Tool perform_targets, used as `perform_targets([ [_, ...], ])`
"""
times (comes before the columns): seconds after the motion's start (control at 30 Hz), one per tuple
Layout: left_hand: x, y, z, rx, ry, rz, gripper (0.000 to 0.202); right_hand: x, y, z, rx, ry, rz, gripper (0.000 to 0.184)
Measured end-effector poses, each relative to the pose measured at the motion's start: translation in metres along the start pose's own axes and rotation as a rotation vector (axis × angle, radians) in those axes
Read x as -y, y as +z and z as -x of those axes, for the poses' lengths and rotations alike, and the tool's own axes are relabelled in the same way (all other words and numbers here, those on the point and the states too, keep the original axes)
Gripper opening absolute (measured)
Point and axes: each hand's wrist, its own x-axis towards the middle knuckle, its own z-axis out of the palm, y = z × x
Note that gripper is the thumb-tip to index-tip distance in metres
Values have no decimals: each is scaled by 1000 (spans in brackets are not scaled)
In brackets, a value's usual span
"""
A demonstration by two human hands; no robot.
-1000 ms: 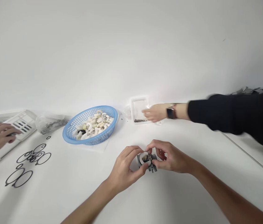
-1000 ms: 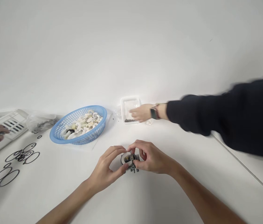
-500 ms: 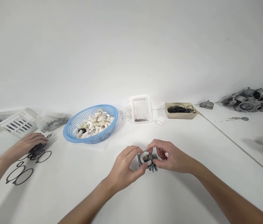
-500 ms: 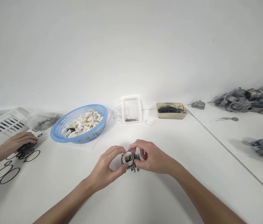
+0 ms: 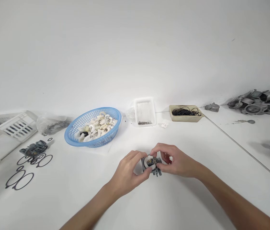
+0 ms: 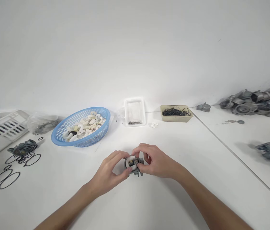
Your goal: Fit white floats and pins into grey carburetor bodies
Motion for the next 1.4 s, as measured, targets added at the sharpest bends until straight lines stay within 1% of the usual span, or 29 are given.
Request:
perform_targets([
  [0.3, -2, -1, 1, 29, -43, 12, 22, 3, -1, 0, 4, -2, 1, 28],
  [0.57, -2, -2, 2, 41, -45, 6, 22, 2, 0, 0, 3, -10, 5, 29],
  [1.17, -1, -1, 0, 17, -41, 18, 22, 3, 0, 1, 4, 0, 18, 27],
  [1.27, -1, -1, 1, 13, -41, 19, 23, 6, -2, 1, 13, 14, 25, 28],
  [1.4, -2, -3, 1, 17, -41, 16, 25, 10, -11, 3, 28, 35, 36, 27],
])
